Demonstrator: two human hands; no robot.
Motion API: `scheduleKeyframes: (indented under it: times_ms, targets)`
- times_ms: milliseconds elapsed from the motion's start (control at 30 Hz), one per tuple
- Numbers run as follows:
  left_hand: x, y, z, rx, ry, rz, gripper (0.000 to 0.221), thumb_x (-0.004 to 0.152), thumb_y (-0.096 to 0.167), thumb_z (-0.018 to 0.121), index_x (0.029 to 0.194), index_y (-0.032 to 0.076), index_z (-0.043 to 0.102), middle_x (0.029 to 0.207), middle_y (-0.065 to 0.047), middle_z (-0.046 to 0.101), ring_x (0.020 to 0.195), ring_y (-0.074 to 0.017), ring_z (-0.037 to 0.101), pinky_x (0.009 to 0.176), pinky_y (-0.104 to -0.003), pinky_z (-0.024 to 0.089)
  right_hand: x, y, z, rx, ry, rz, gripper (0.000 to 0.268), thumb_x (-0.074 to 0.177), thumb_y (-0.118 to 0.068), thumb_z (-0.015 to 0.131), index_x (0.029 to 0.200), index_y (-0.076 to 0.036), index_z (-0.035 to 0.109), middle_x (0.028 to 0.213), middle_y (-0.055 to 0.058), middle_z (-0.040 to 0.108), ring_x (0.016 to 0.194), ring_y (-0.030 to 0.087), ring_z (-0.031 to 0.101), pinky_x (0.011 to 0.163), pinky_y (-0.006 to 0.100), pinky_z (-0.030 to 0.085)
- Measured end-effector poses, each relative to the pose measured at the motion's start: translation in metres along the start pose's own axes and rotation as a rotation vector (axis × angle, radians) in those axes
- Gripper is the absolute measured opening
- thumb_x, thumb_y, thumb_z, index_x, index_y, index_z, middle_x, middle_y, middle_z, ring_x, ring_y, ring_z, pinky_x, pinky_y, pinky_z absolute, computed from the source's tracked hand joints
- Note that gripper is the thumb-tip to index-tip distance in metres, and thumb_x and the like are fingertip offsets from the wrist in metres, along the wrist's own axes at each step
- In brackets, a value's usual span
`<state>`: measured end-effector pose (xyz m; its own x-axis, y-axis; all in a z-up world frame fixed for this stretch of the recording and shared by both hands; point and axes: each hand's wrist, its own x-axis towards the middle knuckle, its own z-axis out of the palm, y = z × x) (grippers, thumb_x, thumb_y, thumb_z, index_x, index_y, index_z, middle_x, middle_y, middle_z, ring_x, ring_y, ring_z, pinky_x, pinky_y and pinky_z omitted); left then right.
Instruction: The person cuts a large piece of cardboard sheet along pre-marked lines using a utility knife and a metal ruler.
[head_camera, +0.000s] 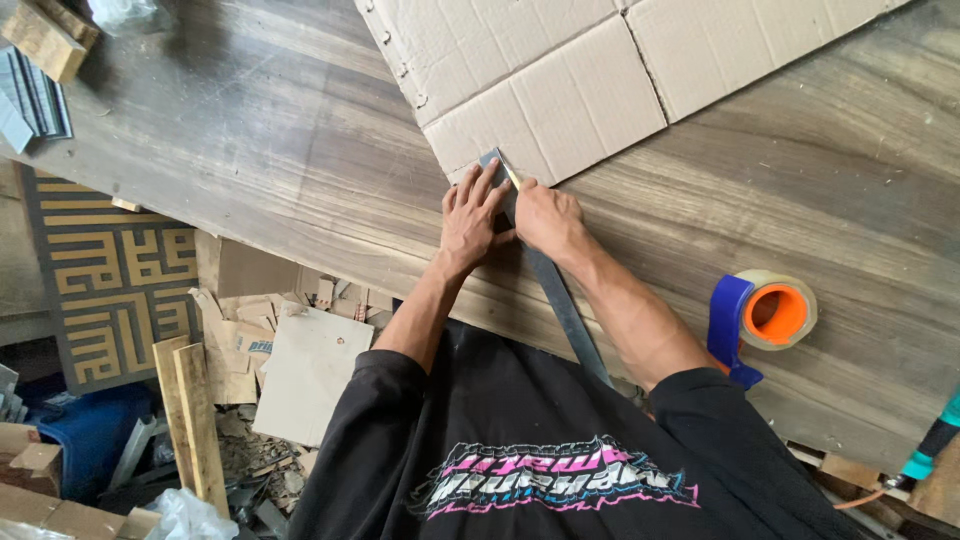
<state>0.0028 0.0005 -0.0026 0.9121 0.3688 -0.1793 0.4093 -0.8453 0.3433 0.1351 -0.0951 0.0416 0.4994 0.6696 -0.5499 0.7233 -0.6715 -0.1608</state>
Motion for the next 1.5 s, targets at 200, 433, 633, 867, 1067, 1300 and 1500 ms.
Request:
scheduleKeyframes:
  times_ms: [200, 433, 633, 867, 1067, 1300, 1500]
  targets:
    - [-0.001, 0.000, 0.001, 0.002, 0.014, 0.013, 0.096, 0.071, 0.067, 0.080, 0.153, 0.034, 0.043, 0.172, 0.003, 0.019, 0.156, -0.0266, 0.022, 0.117, -0.051, 0.031, -0.015, -0.004, -0.017, 0.000, -0.075, 0.058, 0.035, 0.097, -0.022, 0.038, 0.117, -0.003, 0.060, 0.109, 0.020, 0.077, 0.106, 0.043, 0.074, 0.089, 0.060, 0.058]
    - [-0.001, 0.001, -0.003, -0.058, 0.035, 0.020, 0.097, 0.071, 0.082, 0.068, 0.151, 0.031, 0.047, 0.171, 0.002, 0.022, 0.155, -0.0275, 0.024, 0.117, -0.052, 0.031, 0.005, 0.021, 0.035, -0.107, -0.054, 0.059, 0.052, 0.090, -0.043, 0.048, 0.132, -0.014, 0.058, 0.115, 0.009, 0.077, 0.109, 0.034, 0.075, 0.095, 0.053, 0.058]
    - [-0.002, 0.004, -0.006, -0.057, 0.050, 0.007, 0.097, 0.070, 0.084, 0.067, 0.149, 0.031, 0.048, 0.170, 0.002, 0.025, 0.154, -0.0278, 0.027, 0.116, -0.053, 0.031, -0.031, -0.015, 0.006, -0.116, 0.497, 0.429, 0.023, 0.085, -0.027, 0.064, 0.075, -0.012, 0.079, 0.072, 0.001, 0.077, 0.066, 0.015, 0.076, 0.061, 0.021, 0.051]
    - [-0.004, 0.005, -0.007, -0.057, 0.052, 0.005, 0.096, 0.072, 0.084, 0.064, 0.150, 0.032, 0.048, 0.170, 0.003, 0.025, 0.155, -0.0273, 0.026, 0.117, -0.053, 0.030, -0.005, 0.047, 0.078, -0.020, 0.061, 0.185, 0.055, 0.082, -0.055, 0.062, 0.121, -0.018, 0.074, 0.106, 0.008, 0.080, 0.103, 0.029, 0.077, 0.085, 0.049, 0.062]
    - [-0.004, 0.005, -0.013, -0.066, 0.051, 0.003, 0.096, 0.071, 0.084, 0.065, 0.150, 0.031, 0.048, 0.170, 0.002, 0.026, 0.155, -0.0278, 0.027, 0.117, -0.053, 0.031, 0.017, 0.076, 0.130, -0.093, 0.022, 0.116, 0.061, 0.084, -0.048, 0.046, 0.137, -0.021, 0.059, 0.098, 0.006, 0.079, 0.089, 0.033, 0.078, 0.070, 0.055, 0.060]
    - [-0.006, 0.004, -0.010, -0.083, 0.072, 0.013, 0.097, 0.071, 0.084, 0.065, 0.150, 0.030, 0.049, 0.170, 0.002, 0.026, 0.155, -0.0278, 0.027, 0.117, -0.052, 0.031, -0.009, 0.067, 0.088, -0.073, -0.094, 0.041, 0.043, 0.089, -0.038, 0.039, 0.120, -0.012, 0.054, 0.099, 0.012, 0.077, 0.093, 0.042, 0.076, 0.075, 0.061, 0.060]
    - [-0.006, 0.003, -0.010, -0.078, 0.089, 0.021, 0.095, 0.072, 0.082, 0.066, 0.149, 0.031, 0.049, 0.170, 0.002, 0.027, 0.154, -0.0276, 0.028, 0.117, -0.052, 0.032, -0.017, 0.076, 0.091, -0.098, -0.138, 0.008, 0.036, 0.090, -0.034, 0.046, 0.113, -0.008, 0.055, 0.095, 0.018, 0.076, 0.092, 0.044, 0.076, 0.071, 0.065, 0.058]
